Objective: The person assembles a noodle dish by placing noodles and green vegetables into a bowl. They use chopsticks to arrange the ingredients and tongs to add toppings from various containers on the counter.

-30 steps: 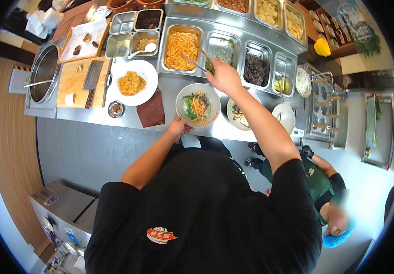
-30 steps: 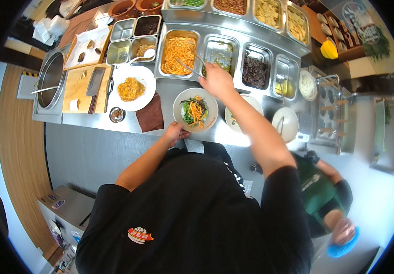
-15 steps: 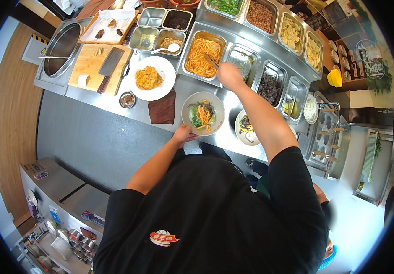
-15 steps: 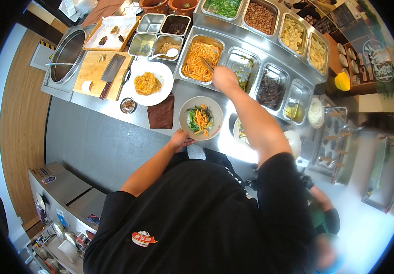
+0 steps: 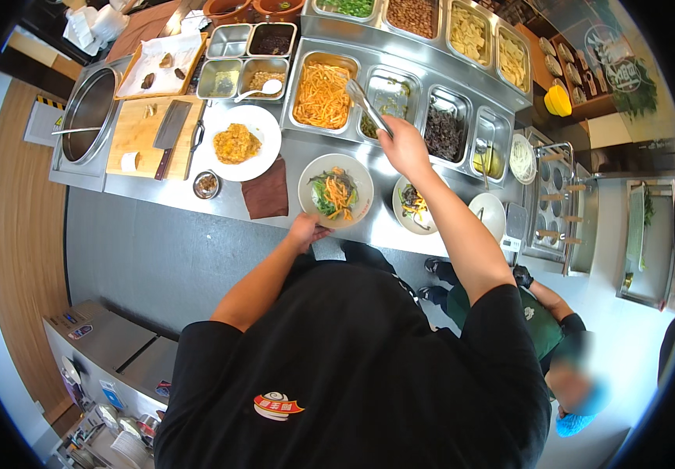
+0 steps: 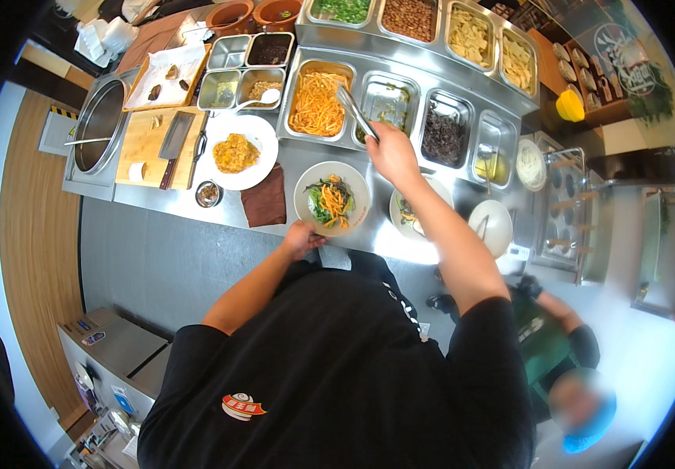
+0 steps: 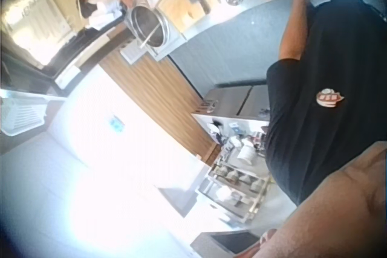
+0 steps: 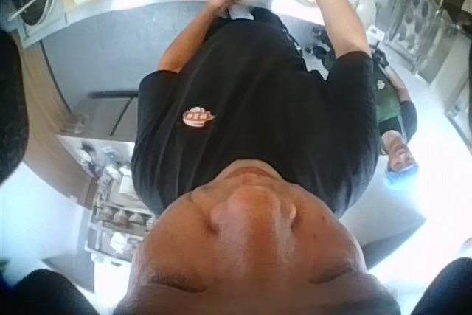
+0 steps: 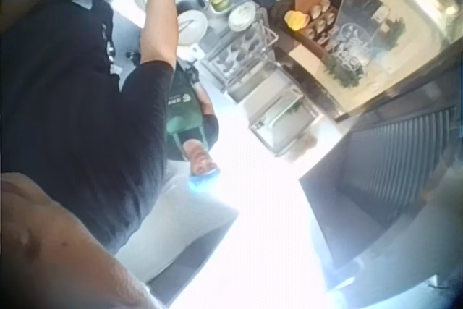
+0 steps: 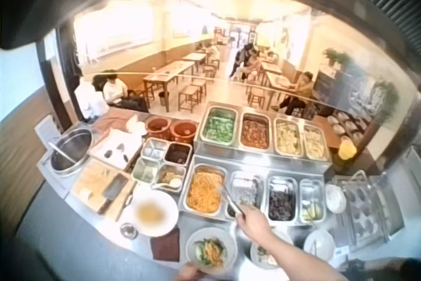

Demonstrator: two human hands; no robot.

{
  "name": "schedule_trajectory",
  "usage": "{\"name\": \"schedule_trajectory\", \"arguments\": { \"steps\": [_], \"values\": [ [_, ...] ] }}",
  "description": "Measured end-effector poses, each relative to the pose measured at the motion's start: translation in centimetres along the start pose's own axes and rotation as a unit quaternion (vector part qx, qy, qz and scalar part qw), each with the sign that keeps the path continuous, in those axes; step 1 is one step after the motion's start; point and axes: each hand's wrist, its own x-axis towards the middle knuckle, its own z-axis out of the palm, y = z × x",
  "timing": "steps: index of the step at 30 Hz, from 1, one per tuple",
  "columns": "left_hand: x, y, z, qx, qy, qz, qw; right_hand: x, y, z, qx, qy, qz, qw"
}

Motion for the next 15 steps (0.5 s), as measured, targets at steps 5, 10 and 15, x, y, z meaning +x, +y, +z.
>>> {"name": "schedule_trajectory", "arguments": {
  "steps": [5, 10, 15],
  "values": [
    [0.8, -0.3, -1.0, -0.013, -0.006, 0.011, 1.000, -8.7, 0.8, -4.7, 0.010, 0.054, 0.040, 0.998],
    [-0.7, 2.0, 0.9, 0.022, 0.006, -0.010, 1.000, -17.9, 1.0, -7.4, -0.028, 0.099, 0.122, 0.987],
    [-0.1, 2.5, 1.8, 0.035, -0.028, -0.025, 0.999, -25.5, 6.8, -0.3, -0.114, 0.042, 0.301, 0.946]
  ]
}}
